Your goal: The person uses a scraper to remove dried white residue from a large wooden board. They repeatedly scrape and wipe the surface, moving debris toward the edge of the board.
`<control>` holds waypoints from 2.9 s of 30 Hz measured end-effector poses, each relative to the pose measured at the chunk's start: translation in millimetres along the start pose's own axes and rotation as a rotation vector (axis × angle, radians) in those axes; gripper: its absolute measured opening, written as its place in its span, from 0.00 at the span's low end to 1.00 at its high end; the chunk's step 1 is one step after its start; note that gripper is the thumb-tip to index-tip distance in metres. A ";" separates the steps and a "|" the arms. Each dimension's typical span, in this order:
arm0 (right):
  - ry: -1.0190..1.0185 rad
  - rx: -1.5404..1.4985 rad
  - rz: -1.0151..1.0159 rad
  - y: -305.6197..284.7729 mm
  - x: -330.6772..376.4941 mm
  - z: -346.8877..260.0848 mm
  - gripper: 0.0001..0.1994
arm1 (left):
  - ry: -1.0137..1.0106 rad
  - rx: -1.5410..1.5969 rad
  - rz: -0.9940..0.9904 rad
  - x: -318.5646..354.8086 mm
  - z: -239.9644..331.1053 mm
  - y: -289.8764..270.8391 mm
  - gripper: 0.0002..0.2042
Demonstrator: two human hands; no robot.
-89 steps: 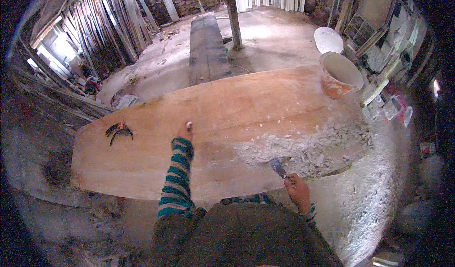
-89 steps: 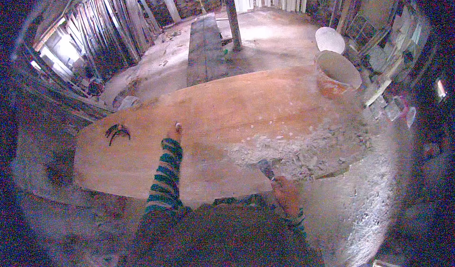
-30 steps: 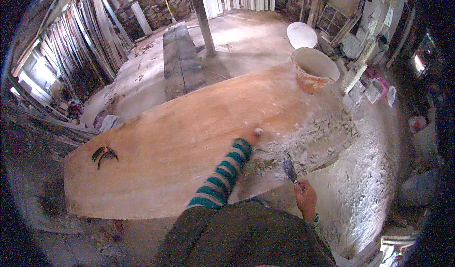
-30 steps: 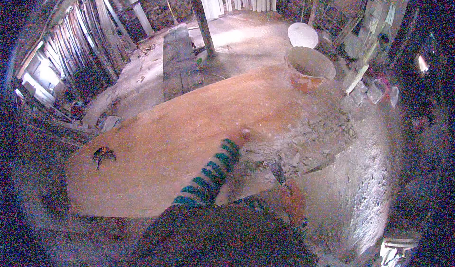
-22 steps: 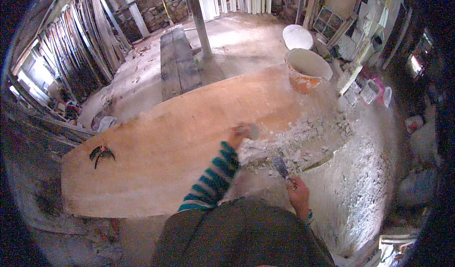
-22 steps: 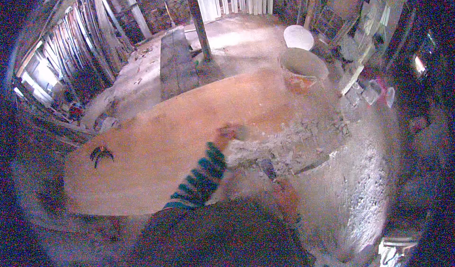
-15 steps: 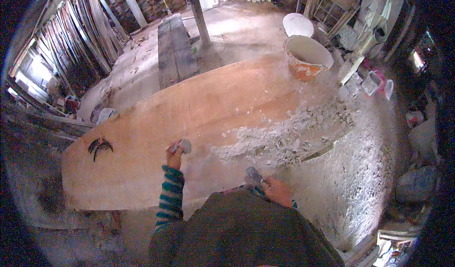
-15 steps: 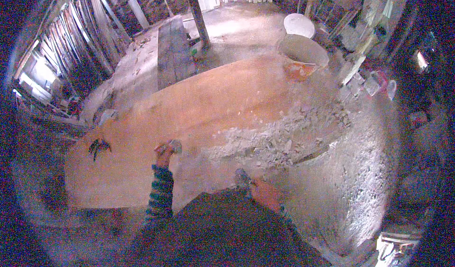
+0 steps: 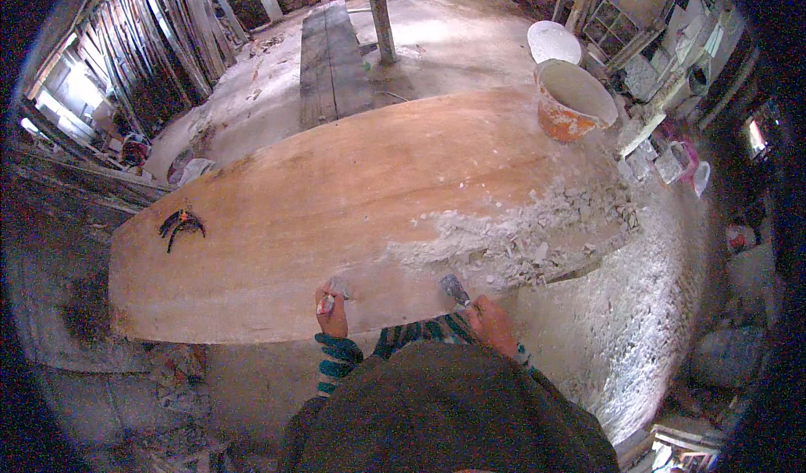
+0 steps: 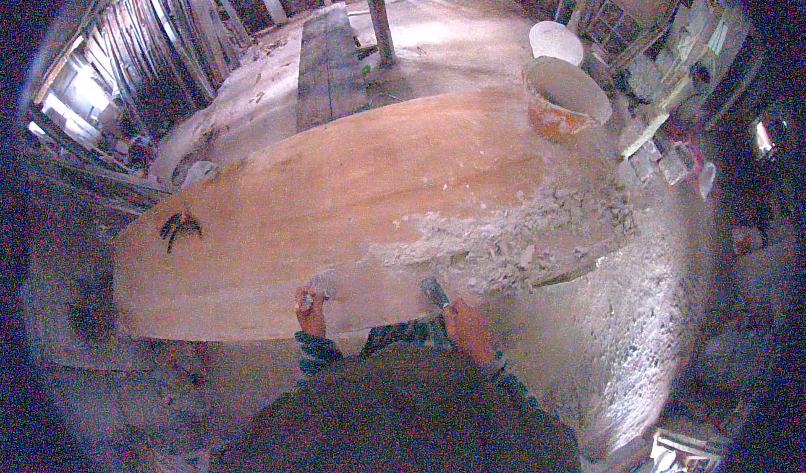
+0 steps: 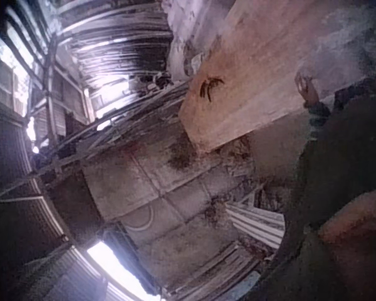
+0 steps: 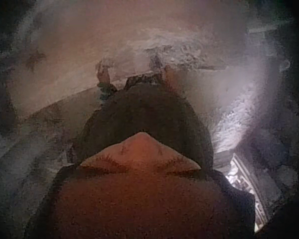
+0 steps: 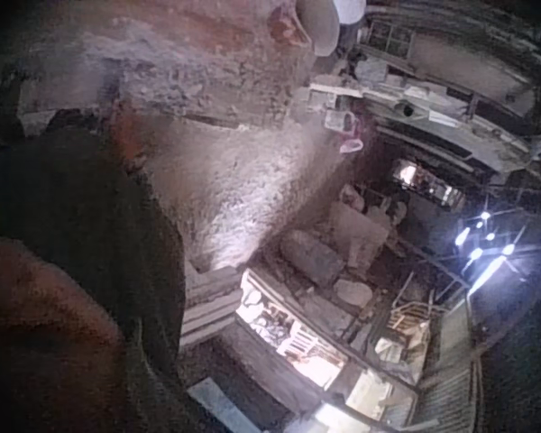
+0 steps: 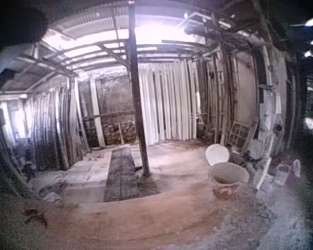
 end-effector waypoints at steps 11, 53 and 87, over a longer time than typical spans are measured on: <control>0.117 -0.035 0.045 -17.7 16.0 -22.3 0.12 | -0.164 0.018 -0.221 -26.0 3.0 -1.4 0.05; 0.361 -0.587 0.388 -31.6 -49.4 -40.8 0.10 | -0.058 0.187 -0.582 -59.6 -28.2 -15.2 0.03; 0.281 0.121 0.151 41.2 -42.3 -108.8 0.14 | -0.272 0.268 -0.657 -48.1 -5.6 -20.2 0.06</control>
Point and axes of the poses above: each hand's wrist, its own x-axis away from the middle knuckle, its own y-axis out of the palm, z = x × y, the point moved 3 cm from there along -x, towards the middle knuckle, and after that the axes turned 1 degree about -z, right-handed, at the moved point
